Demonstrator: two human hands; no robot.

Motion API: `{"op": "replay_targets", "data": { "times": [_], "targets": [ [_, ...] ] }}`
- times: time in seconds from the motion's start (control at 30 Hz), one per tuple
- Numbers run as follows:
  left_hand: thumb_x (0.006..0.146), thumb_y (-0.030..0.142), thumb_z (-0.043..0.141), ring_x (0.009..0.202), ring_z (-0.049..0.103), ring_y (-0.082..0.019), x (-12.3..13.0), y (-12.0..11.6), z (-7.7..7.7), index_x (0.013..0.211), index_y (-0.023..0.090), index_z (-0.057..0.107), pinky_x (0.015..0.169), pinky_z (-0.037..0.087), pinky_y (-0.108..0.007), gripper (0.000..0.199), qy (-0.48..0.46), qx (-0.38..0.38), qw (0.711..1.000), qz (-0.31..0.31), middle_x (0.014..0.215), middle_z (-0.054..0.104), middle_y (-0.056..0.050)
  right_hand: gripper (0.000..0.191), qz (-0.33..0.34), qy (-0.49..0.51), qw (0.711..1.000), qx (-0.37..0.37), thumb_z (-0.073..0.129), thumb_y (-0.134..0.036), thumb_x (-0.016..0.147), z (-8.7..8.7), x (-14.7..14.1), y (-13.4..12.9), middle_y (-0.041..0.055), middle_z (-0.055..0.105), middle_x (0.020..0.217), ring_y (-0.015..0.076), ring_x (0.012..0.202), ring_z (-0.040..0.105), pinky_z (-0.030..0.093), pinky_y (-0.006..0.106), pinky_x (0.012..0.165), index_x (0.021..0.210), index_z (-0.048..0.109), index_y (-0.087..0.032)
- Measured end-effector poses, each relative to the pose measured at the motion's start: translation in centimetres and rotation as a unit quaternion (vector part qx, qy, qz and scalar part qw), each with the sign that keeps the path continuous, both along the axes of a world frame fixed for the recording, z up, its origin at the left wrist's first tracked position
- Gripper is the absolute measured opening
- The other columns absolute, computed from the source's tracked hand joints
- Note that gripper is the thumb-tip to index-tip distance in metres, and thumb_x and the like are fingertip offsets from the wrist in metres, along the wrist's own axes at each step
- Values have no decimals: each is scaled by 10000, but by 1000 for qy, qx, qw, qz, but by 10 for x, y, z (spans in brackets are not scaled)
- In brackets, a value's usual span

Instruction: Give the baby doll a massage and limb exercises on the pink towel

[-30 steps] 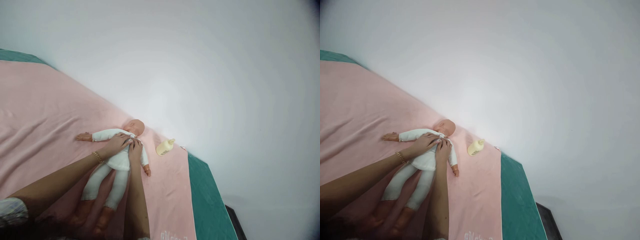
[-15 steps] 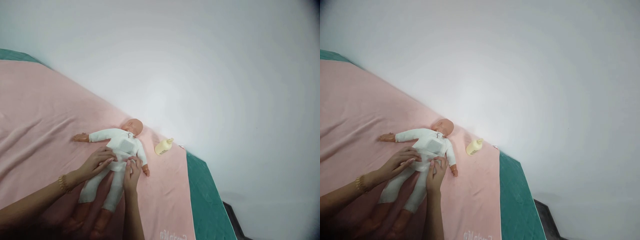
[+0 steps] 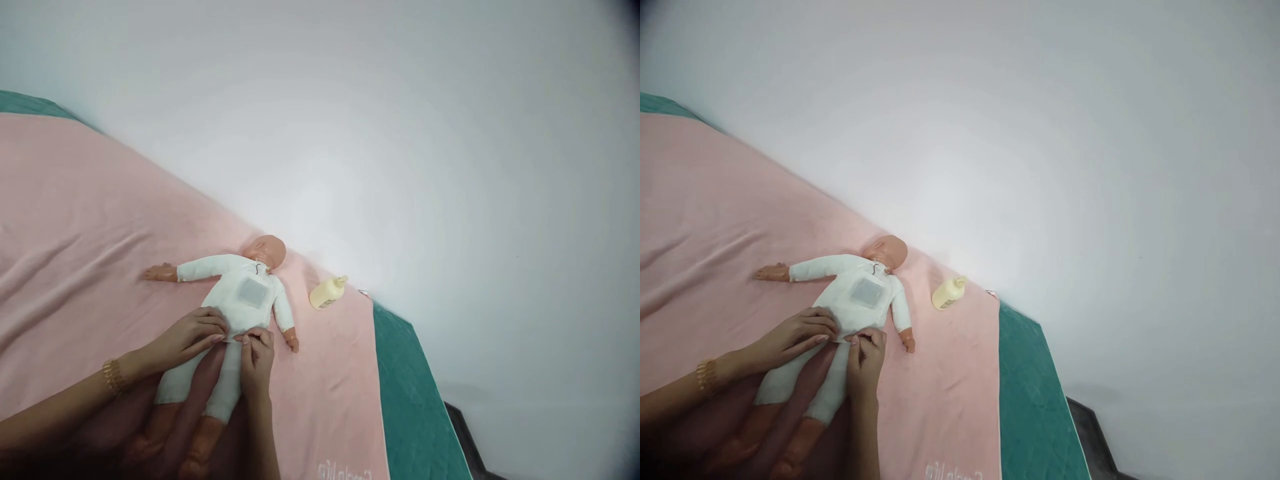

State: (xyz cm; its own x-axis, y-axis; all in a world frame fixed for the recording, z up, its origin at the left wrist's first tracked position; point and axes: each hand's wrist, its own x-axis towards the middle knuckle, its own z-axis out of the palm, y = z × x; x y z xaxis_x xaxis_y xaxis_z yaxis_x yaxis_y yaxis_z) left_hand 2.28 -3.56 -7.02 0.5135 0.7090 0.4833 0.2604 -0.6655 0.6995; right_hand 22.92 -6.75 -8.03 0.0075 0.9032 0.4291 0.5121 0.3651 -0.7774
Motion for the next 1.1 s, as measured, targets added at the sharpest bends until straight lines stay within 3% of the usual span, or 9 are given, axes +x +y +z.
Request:
{"op": "replay_targets", "data": {
  "times": [0.23,0.5,0.73,0.87,0.97,1.1],
  "targets": [
    [1055,351,413,1109,562,-225,-3,5,1,1028,217,737,1011,397,-346,352,12,38,997,61,1102,708,-53,346,10,1,1000,-6,474,-313,988,12,1,6,85,671,973,211,990,601,467,357,903,941,807,-232],
    [1052,351,430,1060,583,-203,0,20,-13,1006,229,744,970,412,-318,341,34,17,999,33,1078,716,-30,381,-11,51,996,-68,469,-342,983,-1,-2,18,78,662,899,217,968,596,468,345,885,869,819,-240],
    [1069,421,326,991,604,-222,0,14,8,909,189,747,952,454,-328,506,-59,-90,991,75,1003,709,-64,358,0,73,996,-54,493,-355,977,19,-1,17,67,666,913,203,952,617,464,328,883,873,814,-236],
    [1062,427,321,1028,590,-234,3,18,21,907,187,744,987,430,-336,510,-72,-88,991,77,1028,704,-68,346,3,67,997,-35,492,-354,986,31,-1,21,67,668,962,200,996,618,455,331,920,905,806,-235],
    [1053,420,352,1009,584,-222,8,24,21,897,197,732,978,420,-330,467,-47,-79,994,58,989,705,-51,350,5,40,998,-44,487,-347,989,30,-4,25,65,666,948,205,989,614,445,343,932,895,805,-236],
    [1059,441,349,980,583,-210,15,29,10,883,196,723,940,420,-313,481,-7,-71,996,60,941,712,-38,365,-20,20,998,-53,478,-339,986,17,-8,29,73,663,913,221,976,606,452,356,914,854,800,-228]
  ]
}}
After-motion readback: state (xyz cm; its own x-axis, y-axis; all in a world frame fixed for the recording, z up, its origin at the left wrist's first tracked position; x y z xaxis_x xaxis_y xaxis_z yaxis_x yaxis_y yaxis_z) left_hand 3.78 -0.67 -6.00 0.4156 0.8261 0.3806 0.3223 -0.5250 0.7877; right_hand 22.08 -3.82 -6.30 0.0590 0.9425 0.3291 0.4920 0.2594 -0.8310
